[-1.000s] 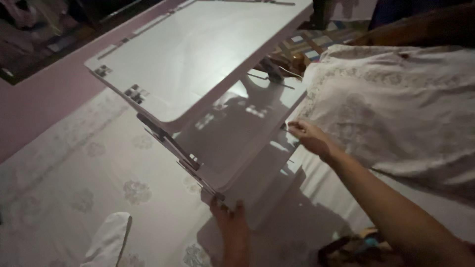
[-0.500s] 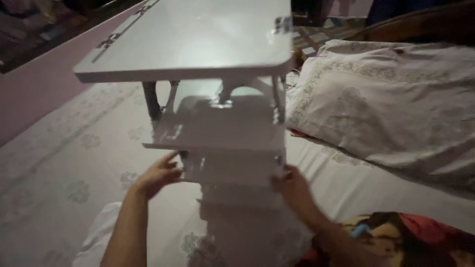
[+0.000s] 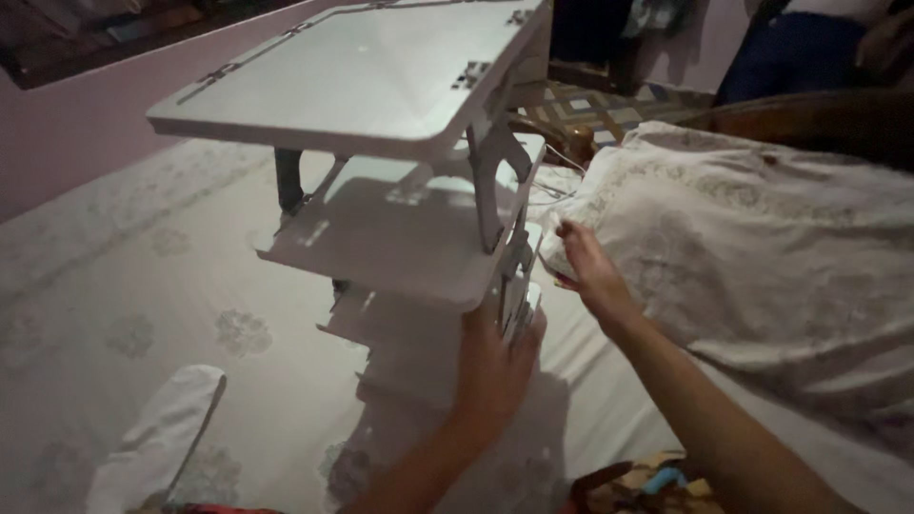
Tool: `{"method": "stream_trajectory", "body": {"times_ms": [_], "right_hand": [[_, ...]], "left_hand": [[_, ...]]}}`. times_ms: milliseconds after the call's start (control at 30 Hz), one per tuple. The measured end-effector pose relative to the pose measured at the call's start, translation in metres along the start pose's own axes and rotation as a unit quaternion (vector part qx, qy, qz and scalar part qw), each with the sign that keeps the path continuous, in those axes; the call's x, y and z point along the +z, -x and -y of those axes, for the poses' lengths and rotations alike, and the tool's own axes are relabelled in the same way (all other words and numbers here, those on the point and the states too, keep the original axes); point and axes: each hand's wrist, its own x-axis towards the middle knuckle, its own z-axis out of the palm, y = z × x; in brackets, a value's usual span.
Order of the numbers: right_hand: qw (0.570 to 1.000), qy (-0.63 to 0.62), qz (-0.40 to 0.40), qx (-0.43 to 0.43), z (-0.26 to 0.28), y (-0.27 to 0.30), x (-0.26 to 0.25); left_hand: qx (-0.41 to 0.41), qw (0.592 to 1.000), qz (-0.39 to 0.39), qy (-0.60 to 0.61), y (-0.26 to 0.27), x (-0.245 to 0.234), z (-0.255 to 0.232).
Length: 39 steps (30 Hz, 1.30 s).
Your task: The person assembles a white plastic multi-tiered storage rack on a bed. They insert and secure the side support frames into the shelves, then attach the top lid to complete the structure.
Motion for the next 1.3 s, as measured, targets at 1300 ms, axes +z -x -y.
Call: {"method": "stream_trajectory", "body": {"times_ms": [1300], "right_hand": [[0.998, 0.031, 0.016, -0.060, -0.012, 0.053, 0.088]], "left_hand": [[-0.065, 0.992, -0.039, 0.105, -0.031, -0.081, 0.076]]}}
